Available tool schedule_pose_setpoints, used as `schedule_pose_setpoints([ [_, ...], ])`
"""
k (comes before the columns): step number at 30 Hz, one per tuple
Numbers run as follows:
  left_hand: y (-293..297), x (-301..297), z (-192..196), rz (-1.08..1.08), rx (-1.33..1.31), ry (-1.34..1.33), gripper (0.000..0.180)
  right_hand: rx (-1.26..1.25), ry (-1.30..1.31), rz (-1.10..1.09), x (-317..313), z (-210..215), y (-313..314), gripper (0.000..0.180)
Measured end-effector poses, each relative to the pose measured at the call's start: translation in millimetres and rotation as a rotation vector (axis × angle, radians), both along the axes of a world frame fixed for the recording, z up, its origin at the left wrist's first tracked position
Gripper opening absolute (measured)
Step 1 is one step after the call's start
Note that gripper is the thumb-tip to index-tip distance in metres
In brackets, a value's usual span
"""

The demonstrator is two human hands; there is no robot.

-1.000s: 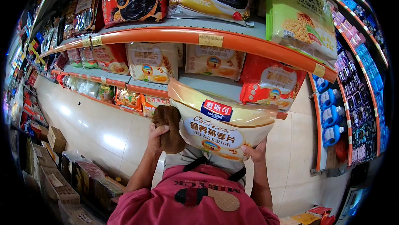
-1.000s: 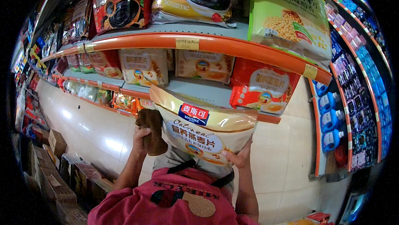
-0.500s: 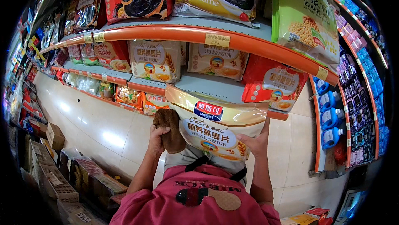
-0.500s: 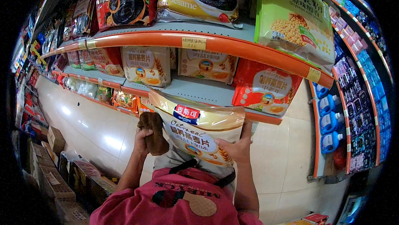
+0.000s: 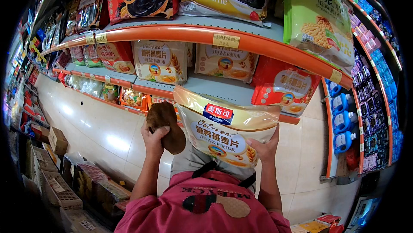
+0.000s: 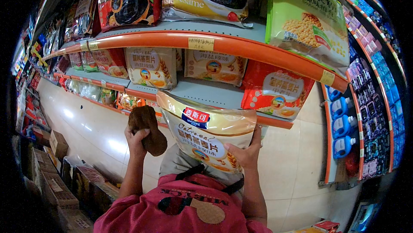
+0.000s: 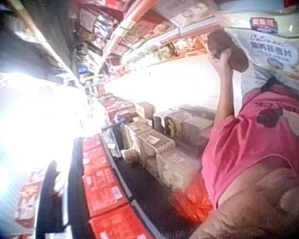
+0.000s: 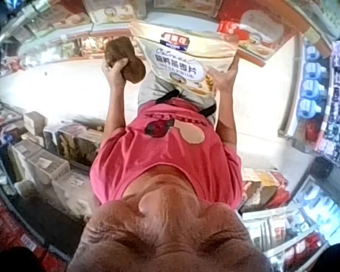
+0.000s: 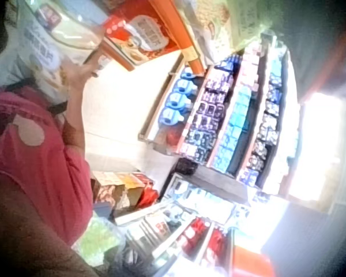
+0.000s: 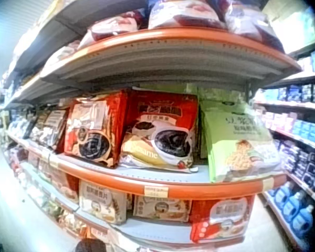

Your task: The person wipes the front of packaged food items on a store shelf using a brown cloth. They handle multiple packages one at a time, including oatmeal and soybean milk powder, wiping the front surface before placing them back on the shelf.

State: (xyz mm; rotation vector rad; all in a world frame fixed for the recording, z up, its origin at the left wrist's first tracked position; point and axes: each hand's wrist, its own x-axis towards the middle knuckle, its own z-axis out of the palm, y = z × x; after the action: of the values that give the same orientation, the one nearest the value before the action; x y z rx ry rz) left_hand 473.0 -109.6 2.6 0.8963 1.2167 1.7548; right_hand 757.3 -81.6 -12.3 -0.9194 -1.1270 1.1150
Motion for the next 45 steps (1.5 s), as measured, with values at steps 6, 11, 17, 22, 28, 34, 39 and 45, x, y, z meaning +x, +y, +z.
schedule_pose_setpoints([
  [6, 4.2, 50.8, 36.3, -0.3, 0.537, 0.545, 0.051, -0.009, -0.061, -0.032, -3.3, -4.8, 0.2, 0.08],
  [11, 14.9, 97.6, 60.1, -0.433, 0.793, 1.085, 0.048, -0.119, -0.065, -0.174, -5.2, -4.3, -3.6, 0.073],
  [17, 24.2, 90.0, 58.7, -0.351, 0.673, 1.117, 0.047, 0.123, -0.249, -0.131, -4.8, 0.0, -10.3, 0.073],
  [22, 36.4, 29.3, 32.9, -0.046, 0.375, 1.179, 0.042, 0.038, -0.049, -0.073, -1.2, -4.5, -9.1, 0.073],
  [28, 29.2, -46.0, 0.4, 0.421, -0.075, 0.953, 0.041, 0.041, -0.014, -0.039, -1.9, -6.9, -7.5, 0.075],
  [34, 27.4, -19.6, -4.6, 0.359, 0.117, 0.76, 0.041, 0.038, 0.017, -0.037, -3.0, -3.9, -4.3, 0.075],
  [39, 23.1, 58.1, -22.0, 0.243, 0.421, 0.952, 0.048, 0.036, 0.053, -0.036, -3.5, -5.0, -1.7, 0.075],
  [45, 5.3, 95.6, -19.8, -0.289, 0.72, 1.189, 0.042, 0.012, -0.031, -0.111, 4.7, -10.2, 1.4, 0.075],
])
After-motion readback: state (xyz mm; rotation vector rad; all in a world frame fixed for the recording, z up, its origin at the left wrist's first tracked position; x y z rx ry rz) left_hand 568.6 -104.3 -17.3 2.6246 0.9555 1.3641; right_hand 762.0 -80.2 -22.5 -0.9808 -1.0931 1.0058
